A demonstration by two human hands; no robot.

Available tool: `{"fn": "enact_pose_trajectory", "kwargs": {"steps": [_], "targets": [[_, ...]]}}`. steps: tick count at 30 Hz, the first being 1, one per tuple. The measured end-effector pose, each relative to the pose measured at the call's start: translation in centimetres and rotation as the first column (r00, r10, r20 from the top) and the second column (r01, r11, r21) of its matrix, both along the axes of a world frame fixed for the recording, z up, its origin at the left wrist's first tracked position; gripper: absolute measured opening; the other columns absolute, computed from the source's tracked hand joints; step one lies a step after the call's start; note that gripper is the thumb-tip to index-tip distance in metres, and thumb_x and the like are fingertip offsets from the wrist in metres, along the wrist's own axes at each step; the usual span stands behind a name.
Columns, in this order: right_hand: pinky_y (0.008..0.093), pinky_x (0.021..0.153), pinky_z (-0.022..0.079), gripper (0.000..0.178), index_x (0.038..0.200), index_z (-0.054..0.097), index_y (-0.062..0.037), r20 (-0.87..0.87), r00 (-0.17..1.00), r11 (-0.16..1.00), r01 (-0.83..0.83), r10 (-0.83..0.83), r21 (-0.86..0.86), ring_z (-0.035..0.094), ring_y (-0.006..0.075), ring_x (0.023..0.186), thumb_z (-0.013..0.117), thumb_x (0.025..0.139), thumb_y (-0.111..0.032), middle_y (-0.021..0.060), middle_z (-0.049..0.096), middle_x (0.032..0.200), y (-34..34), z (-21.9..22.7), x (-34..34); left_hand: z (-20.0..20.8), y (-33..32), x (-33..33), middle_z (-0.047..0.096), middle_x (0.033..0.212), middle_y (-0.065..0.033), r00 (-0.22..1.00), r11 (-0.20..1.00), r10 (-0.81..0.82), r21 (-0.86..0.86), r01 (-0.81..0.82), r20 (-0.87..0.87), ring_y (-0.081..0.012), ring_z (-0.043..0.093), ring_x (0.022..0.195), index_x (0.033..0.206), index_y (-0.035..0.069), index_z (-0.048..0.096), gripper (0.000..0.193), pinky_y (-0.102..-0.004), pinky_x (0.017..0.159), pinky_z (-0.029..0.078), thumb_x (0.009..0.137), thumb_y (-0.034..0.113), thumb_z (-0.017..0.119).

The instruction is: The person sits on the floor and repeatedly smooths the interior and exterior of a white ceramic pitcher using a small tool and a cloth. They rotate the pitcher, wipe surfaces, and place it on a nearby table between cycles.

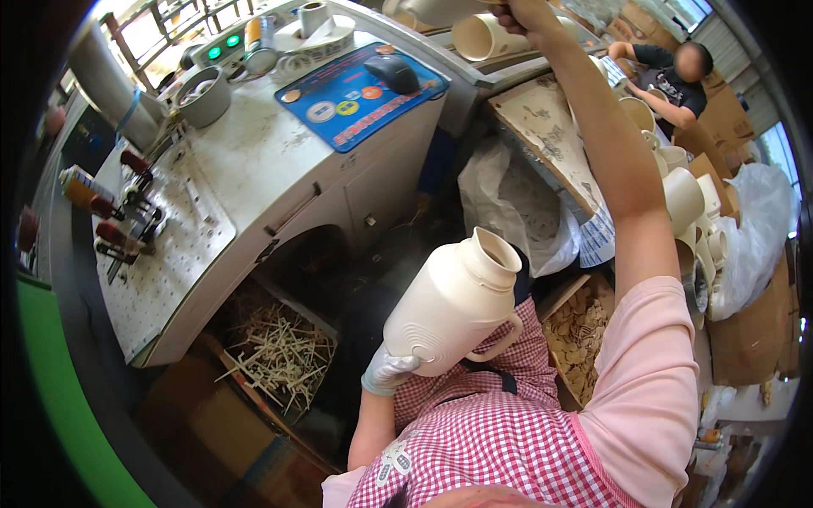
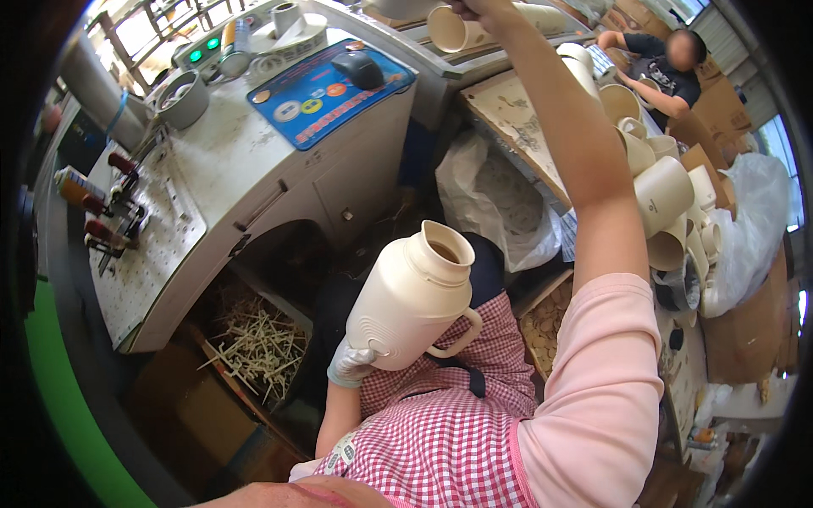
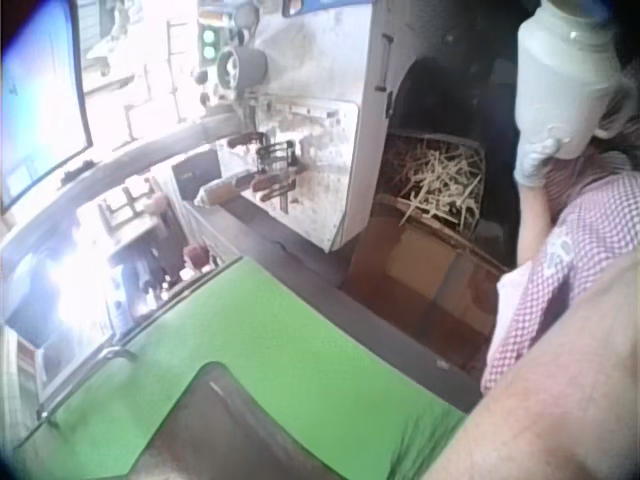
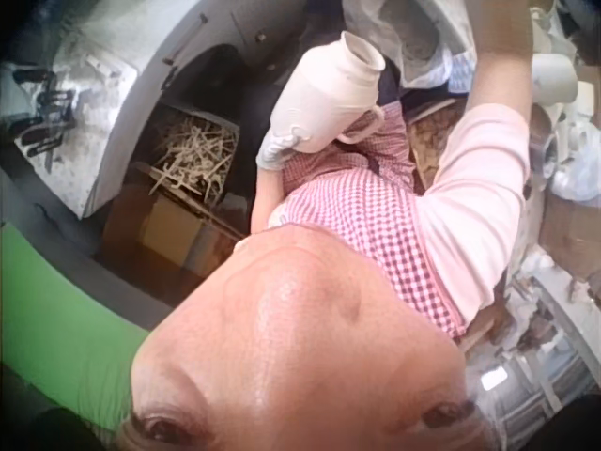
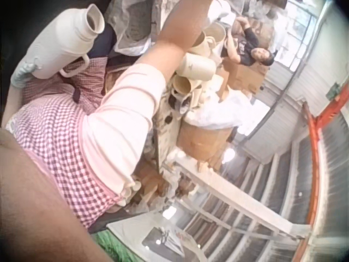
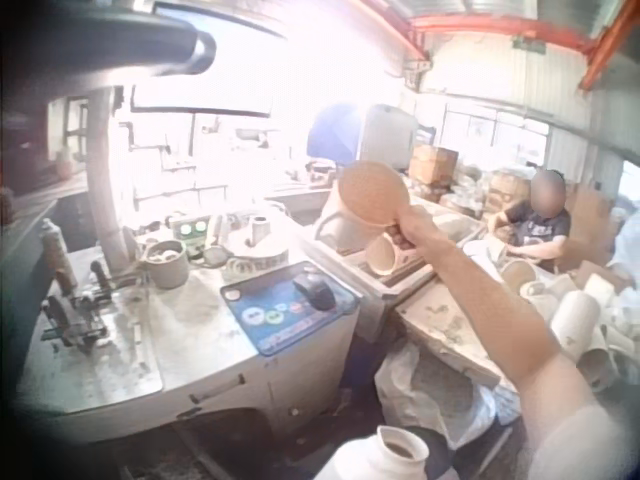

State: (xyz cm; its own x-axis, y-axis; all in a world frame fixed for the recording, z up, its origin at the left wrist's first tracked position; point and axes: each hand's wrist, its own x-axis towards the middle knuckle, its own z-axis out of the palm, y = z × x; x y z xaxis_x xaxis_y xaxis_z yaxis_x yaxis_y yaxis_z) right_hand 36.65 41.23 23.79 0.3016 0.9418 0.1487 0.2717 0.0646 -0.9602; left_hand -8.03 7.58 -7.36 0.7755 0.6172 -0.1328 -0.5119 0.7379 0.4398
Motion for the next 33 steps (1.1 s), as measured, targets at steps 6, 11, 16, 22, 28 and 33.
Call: {"fn": "enact_pose_trajectory", "kwargs": {"steps": [6,11,16,22,28,33], "targets": [[0.0323,0.034,0.034,0.032,0.079,0.065,-0.0035,0.204,0.934,0.951,0.306,-0.292,-0.039,0.055,0.0158,0.043,0.049,0.101,-0.020,0.0097,0.063,0.059,2.6,-5.7,8.2,0.9,0.7,1.9,0.060,0.143,-0.0133,0.997,1.000,-0.018,-0.014,0.017,-0.078,-0.0261,0.058,0.131,0.151,-0.004,0.044,0.093,-0.0394,0.112,0.044,0.072,0.013,0.089],[0.0447,0.058,0.058,0.031,0.088,0.072,0.0042,0.609,0.630,0.824,0.563,-0.481,0.067,0.071,0.0349,0.059,0.050,0.095,-0.017,0.0203,0.069,0.064,6.4,-8.5,9.9,1.7,0.7,2.0,0.060,0.143,-0.0126,0.990,0.999,-0.027,-0.039,0.022,-0.139,-0.0250,0.057,0.130,0.152,-0.004,0.044,0.097,-0.0394,0.112,0.043,0.070,0.016,0.092],[0.0525,0.105,0.048,0.048,0.124,0.066,0.0038,0.635,0.421,0.699,0.660,-0.648,0.276,0.062,0.0454,0.124,0.040,0.104,-0.032,0.0329,0.064,0.131,8.8,-11.2,11.6,1.4,0.7,1.4,0.060,0.142,-0.0120,0.985,0.998,-0.032,-0.066,0.021,-0.169,-0.0236,0.058,0.129,0.152,-0.005,0.044,0.096,-0.0394,0.111,0.044,0.070,0.013,0.092],[0.0514,0.112,0.043,0.070,0.131,0.063,0.0044,0.586,0.490,0.663,0.741,-0.646,0.111,0.056,0.0474,0.131,0.019,0.109,-0.046,0.0319,0.062,0.134,10.3,-14.9,9.8,1.1,0.8,1.2,0.061,0.141,-0.0122,0.977,0.986,-0.112,-0.142,0.086,-0.184,-0.0235,0.058,0.127,0.151,-0.006,0.044,0.097,-0.0395,0.110,0.045,0.069,0.011,0.093],[0.0457,0.101,0.052,0.076,0.146,0.050,0.0091,0.981,0.186,0.749,0.644,0.049,-0.160,0.065,0.0346,0.125,0.051,0.102,-0.053,0.0291,0.064,0.136,11.3,-14.9,7.5,1.3,0.8,2.0,0.058,0.145,-0.0143,0.978,0.995,-0.073,-0.081,0.058,-0.197,-0.0258,0.057,0.131,0.153,-0.006,0.041,0.101,-0.0411,0.111,0.045,0.070,0.014,0.093],[0.0448,0.096,0.053,0.067,0.130,0.061,0.0069,0.861,0.350,0.927,0.212,-0.368,0.310,0.069,0.0393,0.112,0.064,0.094,-0.050,0.0278,0.070,0.120,1.4,-10.5,4.2,0.1,0.1,2.1,0.052,0.150,-0.0160,0.917,0.999,0.036,0.019,-0.032,-0.398,-0.0277,0.053,0.134,0.153,-0.007,0.038,0.112,-0.0425,0.111,0.044,0.067,0.035,0.095]]}}
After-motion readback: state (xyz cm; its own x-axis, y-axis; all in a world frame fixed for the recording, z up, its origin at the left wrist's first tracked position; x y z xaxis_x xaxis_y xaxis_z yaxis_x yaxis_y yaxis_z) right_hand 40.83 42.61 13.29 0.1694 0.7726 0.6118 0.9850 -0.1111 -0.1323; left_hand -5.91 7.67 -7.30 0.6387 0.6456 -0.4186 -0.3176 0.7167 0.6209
